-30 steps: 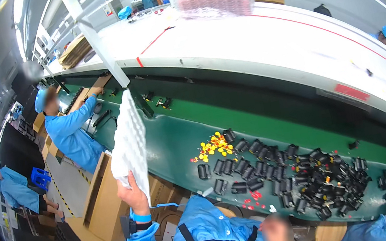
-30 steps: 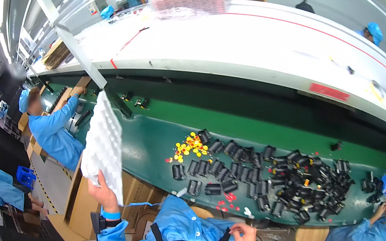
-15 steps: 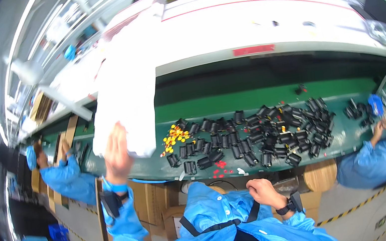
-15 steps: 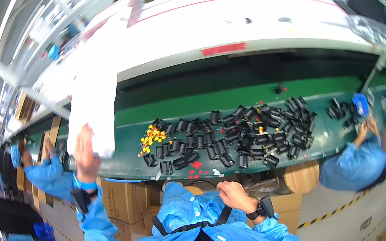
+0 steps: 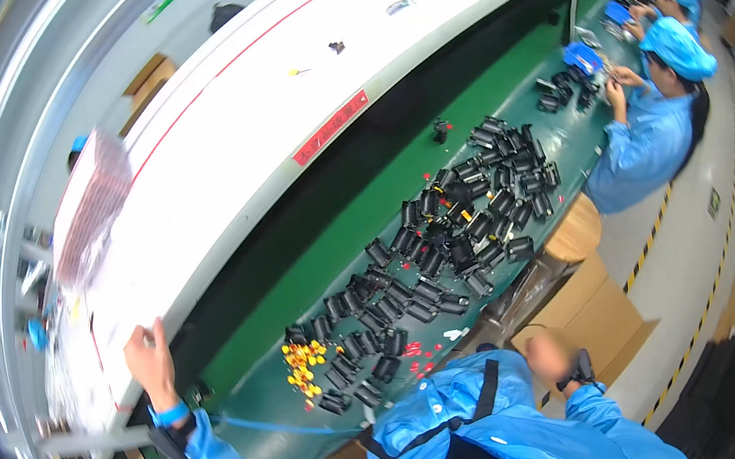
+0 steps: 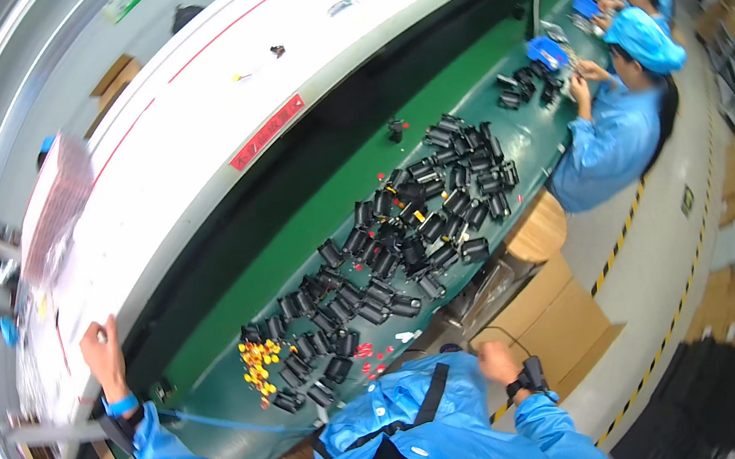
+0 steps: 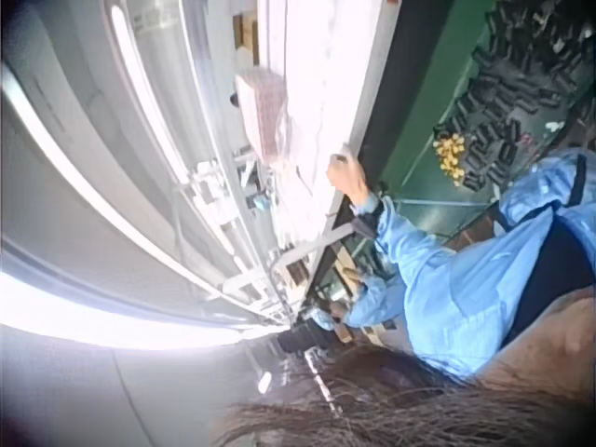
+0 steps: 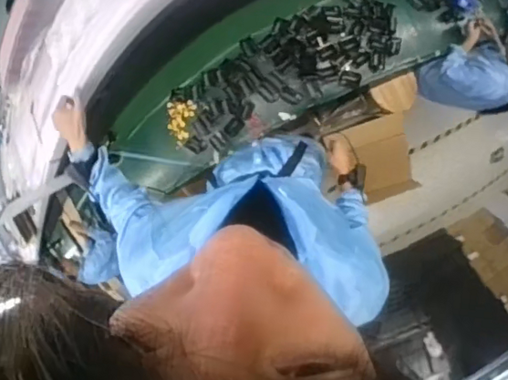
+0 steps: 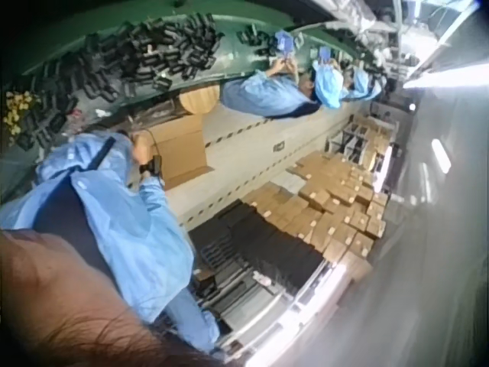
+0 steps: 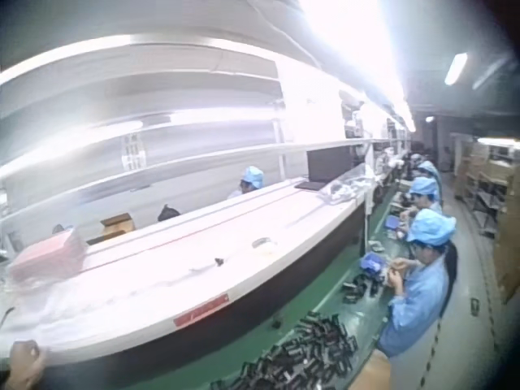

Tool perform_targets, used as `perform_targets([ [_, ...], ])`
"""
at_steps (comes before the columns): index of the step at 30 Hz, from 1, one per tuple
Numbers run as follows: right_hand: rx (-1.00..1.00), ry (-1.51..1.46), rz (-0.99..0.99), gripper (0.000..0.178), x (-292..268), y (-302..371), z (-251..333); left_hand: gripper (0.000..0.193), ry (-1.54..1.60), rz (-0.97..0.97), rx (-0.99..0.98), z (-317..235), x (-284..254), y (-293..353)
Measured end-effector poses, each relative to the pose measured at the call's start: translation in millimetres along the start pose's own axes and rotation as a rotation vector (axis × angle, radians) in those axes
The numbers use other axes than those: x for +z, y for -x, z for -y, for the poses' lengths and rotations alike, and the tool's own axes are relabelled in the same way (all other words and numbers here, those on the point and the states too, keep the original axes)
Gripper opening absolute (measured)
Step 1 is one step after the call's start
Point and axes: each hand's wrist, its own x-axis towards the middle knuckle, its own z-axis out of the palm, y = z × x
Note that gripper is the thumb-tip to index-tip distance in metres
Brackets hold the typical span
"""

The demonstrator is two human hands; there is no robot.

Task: Assembling small yellow and red plastic components onto black plastic housings on a production line.

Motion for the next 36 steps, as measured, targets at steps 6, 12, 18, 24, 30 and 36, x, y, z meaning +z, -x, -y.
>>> perform_targets([
  [6, 0.764, -0.248, 0.047, 0.026, 185.1, 173.1, -53.4, 0.048, 0.163, -0.208, 0.772, -57.0, 47.6, -90.2],
  [12, 1.139, -0.43, 0.135, 0.026, 263.0, 300.0, 43.4, 0.051, -0.029, -0.246, 0.706, 62.5, 71.5, -116.7],
  [18, 1.195, -0.548, 0.091, 0.023, 267.4, 331.9, 57.3, 0.037, -0.327, -0.692, 0.88, 0.6, 41.7, -22.7],
  [24, 0.956, -0.747, -0.286, 0.019, 216.0, 237.2, -41.6, 0.015, 0.657, 0.297, 0.646, -143.6, 101.3, 204.0],
  [30, 0.642, -0.442, -0.734, 0.021, 118.9, 81.9, -211.0, 0.02, 0.402, 1.274, 0.995, -203.0, 254.3, 399.9],
  [36, 0.926, -0.298, -0.4, 0.024, 152.1, 81.6, -372.5, 0.027, 0.481, 1.518, 1.177, -333.9, 424.0, 544.6],
])
